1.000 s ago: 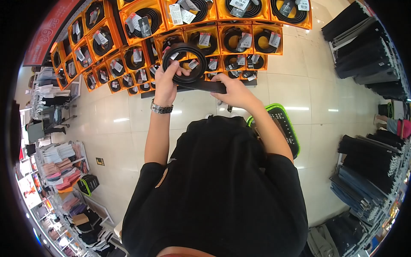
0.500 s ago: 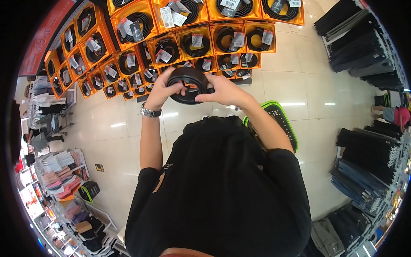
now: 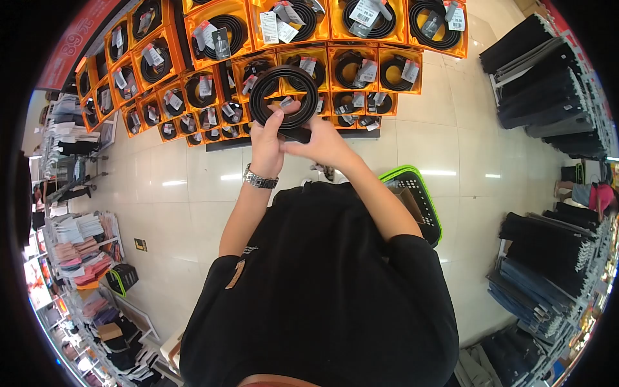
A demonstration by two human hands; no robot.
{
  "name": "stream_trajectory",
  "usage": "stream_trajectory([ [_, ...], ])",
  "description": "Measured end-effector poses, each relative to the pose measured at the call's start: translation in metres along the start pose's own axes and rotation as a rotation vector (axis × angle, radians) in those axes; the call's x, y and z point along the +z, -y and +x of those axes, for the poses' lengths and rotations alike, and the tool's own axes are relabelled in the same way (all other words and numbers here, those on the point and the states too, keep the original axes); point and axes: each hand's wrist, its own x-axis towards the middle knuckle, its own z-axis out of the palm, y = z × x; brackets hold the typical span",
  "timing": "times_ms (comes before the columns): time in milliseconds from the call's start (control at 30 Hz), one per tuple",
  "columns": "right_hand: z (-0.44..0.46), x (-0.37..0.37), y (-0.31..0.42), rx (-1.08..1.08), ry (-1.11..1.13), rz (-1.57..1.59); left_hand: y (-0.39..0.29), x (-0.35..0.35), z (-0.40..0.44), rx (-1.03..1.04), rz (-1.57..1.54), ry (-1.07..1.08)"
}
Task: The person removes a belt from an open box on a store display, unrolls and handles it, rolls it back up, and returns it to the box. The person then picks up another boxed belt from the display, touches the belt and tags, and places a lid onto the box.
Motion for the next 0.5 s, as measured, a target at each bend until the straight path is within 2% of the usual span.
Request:
stream_trajectory([
  [33, -0.001, 0.000, -0.010, 0.000, 0.053, -0.209, -0.003, -0.002, 0.001, 0.012, -0.002, -0.018],
  [100, -0.004, -0.005, -0.008, 0.200, 0.159, -0.391, -0.013, -0.004, 0.004, 0.075, -0.028, 0.011],
  [167, -0.011, -0.016, -0.017, 0.233, 0.162, -0.408, -0.027, -0.018, 0.013, 0.126, 0.099, -0.025],
  [233, -0.017, -0.029, -0.018, 0.266, 0.168, -0.427, -0.047, -0.031, 0.017, 0.059, 0.149, -0.031],
  [367, -0.015, -0.056, 0.008, 0.074, 0.190, -0.399, -0.040, -0.054, 0.024, -0.075, 0.403, 0.231],
  [500, -0.009, -0.061, 0.019, 0.058, 0.283, -0.377, -0.038, -0.055, 0.024, -0.215, 0.553, 0.450],
])
